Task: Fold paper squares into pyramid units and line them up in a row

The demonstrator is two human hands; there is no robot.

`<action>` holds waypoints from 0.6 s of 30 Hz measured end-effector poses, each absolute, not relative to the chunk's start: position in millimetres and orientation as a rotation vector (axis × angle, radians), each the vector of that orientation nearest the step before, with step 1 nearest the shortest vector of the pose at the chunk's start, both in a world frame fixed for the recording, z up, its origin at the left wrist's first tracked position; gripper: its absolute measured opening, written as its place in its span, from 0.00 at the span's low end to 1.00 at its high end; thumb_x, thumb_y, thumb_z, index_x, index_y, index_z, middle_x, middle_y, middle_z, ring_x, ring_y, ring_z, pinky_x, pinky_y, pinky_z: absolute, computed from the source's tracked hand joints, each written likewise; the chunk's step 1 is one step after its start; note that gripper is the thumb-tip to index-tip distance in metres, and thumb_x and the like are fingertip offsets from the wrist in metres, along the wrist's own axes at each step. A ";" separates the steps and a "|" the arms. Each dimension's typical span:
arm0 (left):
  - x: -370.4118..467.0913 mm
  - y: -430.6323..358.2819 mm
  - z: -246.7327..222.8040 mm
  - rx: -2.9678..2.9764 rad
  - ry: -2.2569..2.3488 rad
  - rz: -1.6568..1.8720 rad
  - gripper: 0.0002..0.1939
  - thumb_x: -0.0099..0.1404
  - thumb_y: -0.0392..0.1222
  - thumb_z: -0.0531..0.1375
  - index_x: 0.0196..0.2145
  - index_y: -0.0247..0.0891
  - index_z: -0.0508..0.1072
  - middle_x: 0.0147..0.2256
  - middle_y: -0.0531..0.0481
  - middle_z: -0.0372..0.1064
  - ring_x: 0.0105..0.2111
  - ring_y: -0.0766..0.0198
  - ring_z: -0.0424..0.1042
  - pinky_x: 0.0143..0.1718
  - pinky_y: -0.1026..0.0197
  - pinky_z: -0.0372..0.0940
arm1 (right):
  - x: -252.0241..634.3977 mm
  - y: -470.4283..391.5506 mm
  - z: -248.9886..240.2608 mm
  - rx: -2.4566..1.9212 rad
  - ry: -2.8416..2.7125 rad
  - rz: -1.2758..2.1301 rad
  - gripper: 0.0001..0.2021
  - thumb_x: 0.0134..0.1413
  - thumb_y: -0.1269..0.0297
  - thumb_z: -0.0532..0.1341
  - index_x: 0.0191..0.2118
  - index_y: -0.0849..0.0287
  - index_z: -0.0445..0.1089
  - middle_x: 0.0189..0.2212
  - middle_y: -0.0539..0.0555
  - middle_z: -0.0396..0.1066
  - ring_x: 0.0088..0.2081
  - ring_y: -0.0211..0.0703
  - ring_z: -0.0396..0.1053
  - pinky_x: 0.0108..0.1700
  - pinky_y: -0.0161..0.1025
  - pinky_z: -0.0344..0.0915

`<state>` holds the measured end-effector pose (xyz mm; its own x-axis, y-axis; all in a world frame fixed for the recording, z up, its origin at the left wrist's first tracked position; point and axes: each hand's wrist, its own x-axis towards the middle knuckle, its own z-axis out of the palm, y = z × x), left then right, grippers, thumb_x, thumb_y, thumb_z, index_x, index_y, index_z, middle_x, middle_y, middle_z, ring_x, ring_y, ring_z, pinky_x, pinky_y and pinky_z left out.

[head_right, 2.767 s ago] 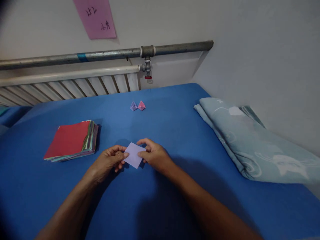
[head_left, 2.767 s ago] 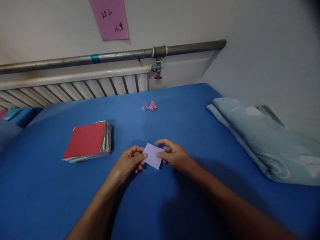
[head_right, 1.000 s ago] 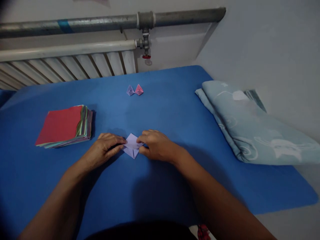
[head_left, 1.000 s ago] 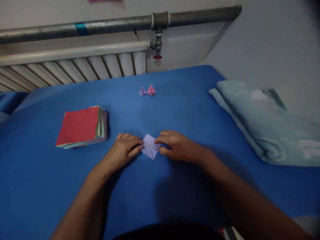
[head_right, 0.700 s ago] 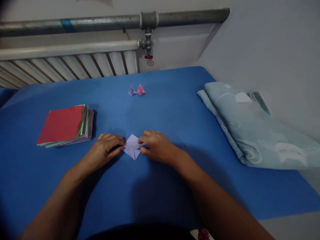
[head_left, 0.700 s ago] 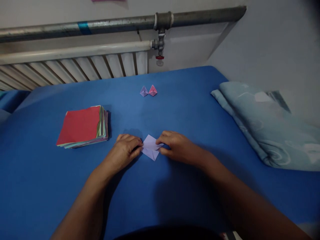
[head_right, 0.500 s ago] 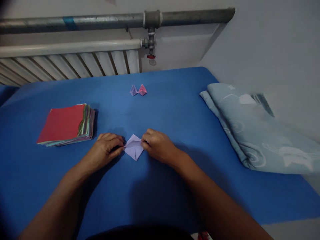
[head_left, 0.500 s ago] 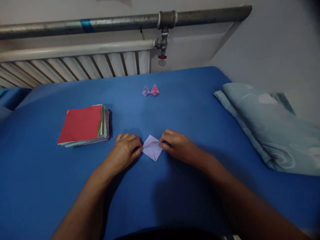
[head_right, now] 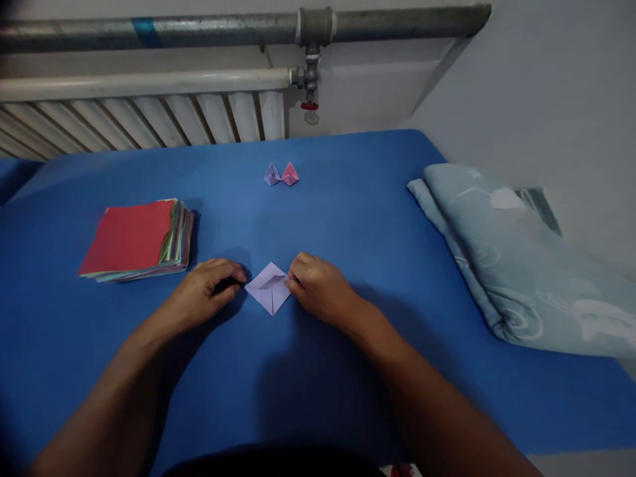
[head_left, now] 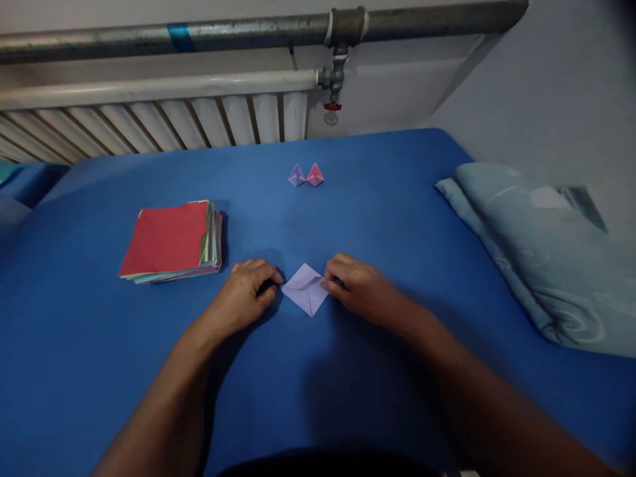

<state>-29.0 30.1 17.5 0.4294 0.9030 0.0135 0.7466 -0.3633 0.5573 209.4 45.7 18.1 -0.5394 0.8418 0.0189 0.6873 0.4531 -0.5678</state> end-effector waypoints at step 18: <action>-15.6 23.7 12.5 2.416 1.509 0.338 0.05 0.65 0.39 0.58 0.36 0.41 0.74 0.38 0.49 0.70 0.40 0.57 0.65 0.42 0.52 0.57 | 207.7 44.9 16.2 -1.366 -2.436 0.673 0.05 0.58 0.72 0.56 0.31 0.59 0.65 0.34 0.53 0.67 0.36 0.40 0.66 0.41 0.37 0.61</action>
<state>-15.6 23.7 12.5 0.4298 0.9014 0.0531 0.8378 -0.4200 0.3489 207.7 44.9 16.2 -0.5201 0.8540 0.0066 0.7296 0.4484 -0.5164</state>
